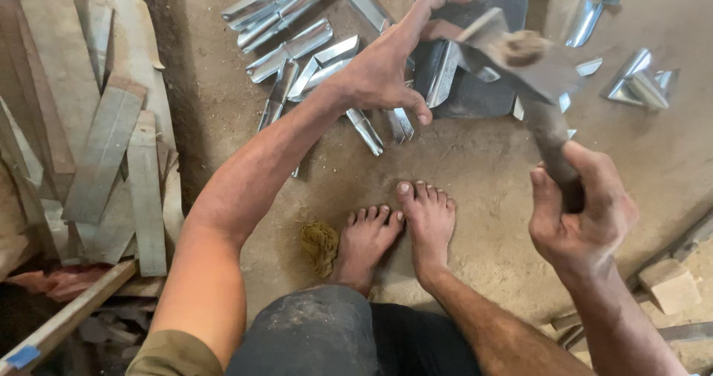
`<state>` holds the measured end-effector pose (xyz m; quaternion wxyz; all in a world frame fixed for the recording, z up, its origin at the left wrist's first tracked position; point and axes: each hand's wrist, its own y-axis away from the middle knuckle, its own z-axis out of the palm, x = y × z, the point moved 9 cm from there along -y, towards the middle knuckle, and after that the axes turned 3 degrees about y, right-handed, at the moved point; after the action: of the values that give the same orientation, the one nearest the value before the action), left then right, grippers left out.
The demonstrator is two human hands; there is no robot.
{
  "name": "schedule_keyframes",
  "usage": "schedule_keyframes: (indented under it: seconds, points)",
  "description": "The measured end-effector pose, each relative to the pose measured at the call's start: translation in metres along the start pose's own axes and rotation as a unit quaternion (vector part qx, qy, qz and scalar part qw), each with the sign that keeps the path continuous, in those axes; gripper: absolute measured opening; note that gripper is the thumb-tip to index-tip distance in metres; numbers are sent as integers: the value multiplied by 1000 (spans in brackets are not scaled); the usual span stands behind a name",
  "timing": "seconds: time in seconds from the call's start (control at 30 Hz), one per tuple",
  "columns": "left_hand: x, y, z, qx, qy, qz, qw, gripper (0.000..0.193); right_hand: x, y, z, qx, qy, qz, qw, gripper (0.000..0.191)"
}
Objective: The person sits on the ground and hammers aluminum angle pieces against a flat metal block, bending and flattening each piece, then sets it aside with finished pieces. They pick up new pieces one at a time from a pile and continue hammering them into shape.
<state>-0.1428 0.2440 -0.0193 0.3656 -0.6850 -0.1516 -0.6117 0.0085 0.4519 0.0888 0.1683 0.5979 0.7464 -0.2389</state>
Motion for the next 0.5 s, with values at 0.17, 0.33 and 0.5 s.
schedule_keyframes:
  seconds: [0.17, 0.33, 0.5]
  points:
    - [-2, 0, 1, -1, -1, -21, 1000, 143, -18, -27, -1, -89, 120, 41, 988, 48]
    - [-6, 2, -2, 5, 8, -39, 999, 148, -35, -36, -8, -25, 85, 29, 996, 41]
    - [-6, 3, 0, -6, -26, -14, 1000, 145, -42, -35, -7, -22, 62, 2, 998, 36]
